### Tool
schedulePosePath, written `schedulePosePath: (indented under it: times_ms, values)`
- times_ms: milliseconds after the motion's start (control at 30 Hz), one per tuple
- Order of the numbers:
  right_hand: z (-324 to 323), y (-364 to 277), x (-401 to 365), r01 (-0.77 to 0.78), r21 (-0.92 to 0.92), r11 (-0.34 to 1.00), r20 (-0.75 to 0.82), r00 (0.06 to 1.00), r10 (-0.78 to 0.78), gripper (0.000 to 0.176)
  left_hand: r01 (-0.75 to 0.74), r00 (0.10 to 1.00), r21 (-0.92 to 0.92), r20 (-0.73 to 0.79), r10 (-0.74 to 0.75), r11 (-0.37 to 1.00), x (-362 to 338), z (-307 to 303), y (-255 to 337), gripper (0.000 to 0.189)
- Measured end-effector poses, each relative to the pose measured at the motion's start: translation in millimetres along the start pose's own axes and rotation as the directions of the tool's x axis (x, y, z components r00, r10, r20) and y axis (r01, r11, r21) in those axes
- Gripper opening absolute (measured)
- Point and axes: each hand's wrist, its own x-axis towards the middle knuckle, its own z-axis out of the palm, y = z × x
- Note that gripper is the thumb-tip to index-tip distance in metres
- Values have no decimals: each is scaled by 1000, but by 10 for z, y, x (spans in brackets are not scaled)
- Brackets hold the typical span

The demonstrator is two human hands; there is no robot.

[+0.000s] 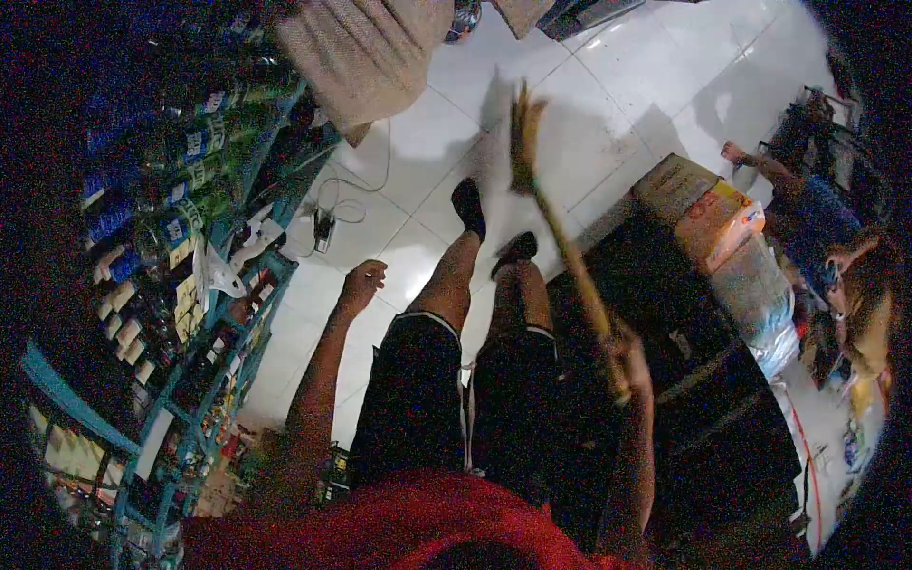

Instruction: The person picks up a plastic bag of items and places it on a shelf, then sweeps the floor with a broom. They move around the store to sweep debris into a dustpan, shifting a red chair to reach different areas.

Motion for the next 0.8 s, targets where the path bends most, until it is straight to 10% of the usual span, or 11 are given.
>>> schedulePosePath:
  times_ms: [267, 367, 600, 767, 800]
  values:
    - [-274, 822, 886, -277, -424, 862, -35, 956, 290, 41, 97, 994, -16, 53, -96, 995, 47, 56, 132, 20]
    - [-406, 201, 1367, -628, -194, 753, -151, 778, 610, 27, 122, 991, 44, 41, -124, 992, 14, -94, 231, 18]
    - [-1532, -426, 2303, 101, -591, 800, -83, 979, -185, 31, 125, 992, -181, 6, -126, 976, 35, -292, 10, 19]
    - [-1022, -1040, 1810, 147, -801, 581, 4, 971, -240, 44, 136, 990, -119, -25, -140, 983, -39, -159, 68, 20]
    - [-1020, -923, 1668, 70, -445, 893, -123, 983, -139, 44, 138, 990, -127, -23, -142, 982, -60, -127, 65, 20]
